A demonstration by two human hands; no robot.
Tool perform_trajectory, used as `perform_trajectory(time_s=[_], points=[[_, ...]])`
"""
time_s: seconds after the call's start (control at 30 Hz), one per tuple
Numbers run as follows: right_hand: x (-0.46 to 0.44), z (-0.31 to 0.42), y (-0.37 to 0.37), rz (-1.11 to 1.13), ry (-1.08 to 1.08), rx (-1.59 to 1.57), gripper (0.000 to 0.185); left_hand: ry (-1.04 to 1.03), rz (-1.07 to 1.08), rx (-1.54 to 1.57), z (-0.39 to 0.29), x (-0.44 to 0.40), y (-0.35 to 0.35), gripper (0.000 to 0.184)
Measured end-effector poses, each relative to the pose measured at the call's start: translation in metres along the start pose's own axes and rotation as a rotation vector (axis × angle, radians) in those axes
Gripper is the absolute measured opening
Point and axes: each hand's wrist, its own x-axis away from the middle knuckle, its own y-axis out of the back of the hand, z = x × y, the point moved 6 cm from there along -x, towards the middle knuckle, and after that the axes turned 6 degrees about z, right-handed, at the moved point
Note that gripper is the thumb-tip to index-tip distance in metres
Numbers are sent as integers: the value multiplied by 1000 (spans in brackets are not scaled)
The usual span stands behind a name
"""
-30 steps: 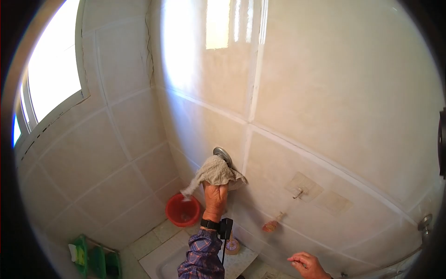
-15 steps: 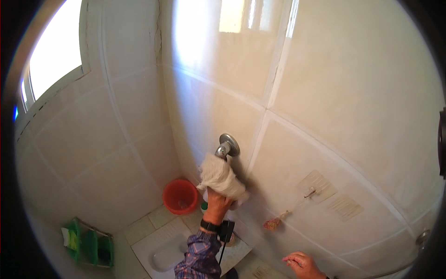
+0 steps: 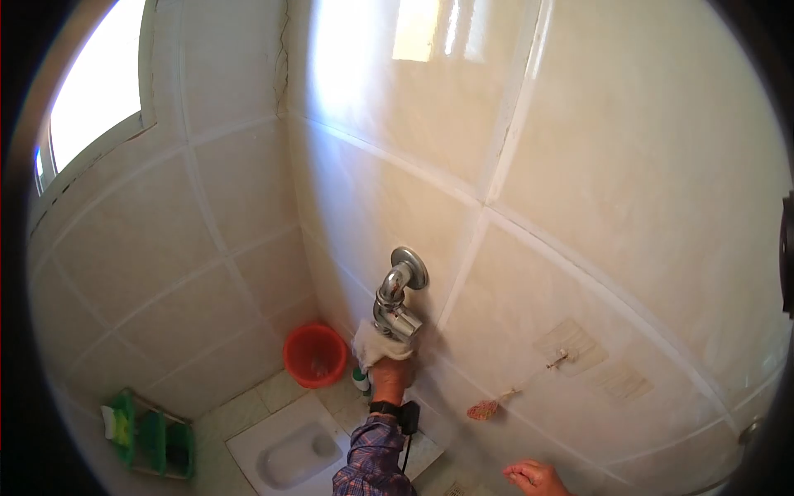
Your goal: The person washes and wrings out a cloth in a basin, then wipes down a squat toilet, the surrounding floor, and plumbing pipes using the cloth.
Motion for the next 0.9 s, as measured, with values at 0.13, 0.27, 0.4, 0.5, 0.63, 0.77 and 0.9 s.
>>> perform_trajectory(time_s=[0.13,0.27,0.4,0.5,0.63,0.77,0.9], points=[[4,0,-4,14,-5,-5,15,526,82,880,77,42,-37,37],[1,-2,-7,26,-10,0,15,38,-16,584,-28,-15,65,50],[-4,-3,-8,32,-16,-23,15,-495,-49,202,-142,-46,90,62],[-10,3,-4,31,-43,-42,14,-171,296,682,-131,-22,12,63],[-14,3,-8,8,12,-3,12,-247,482,235,-115,44,-18,51],[-16,-2,-24,73,52,-4,12,-611,482,-416,-130,76,-3,43],[-20,3,-36,129,10,-59,11,-337,377,382,-137,37,31,53]])
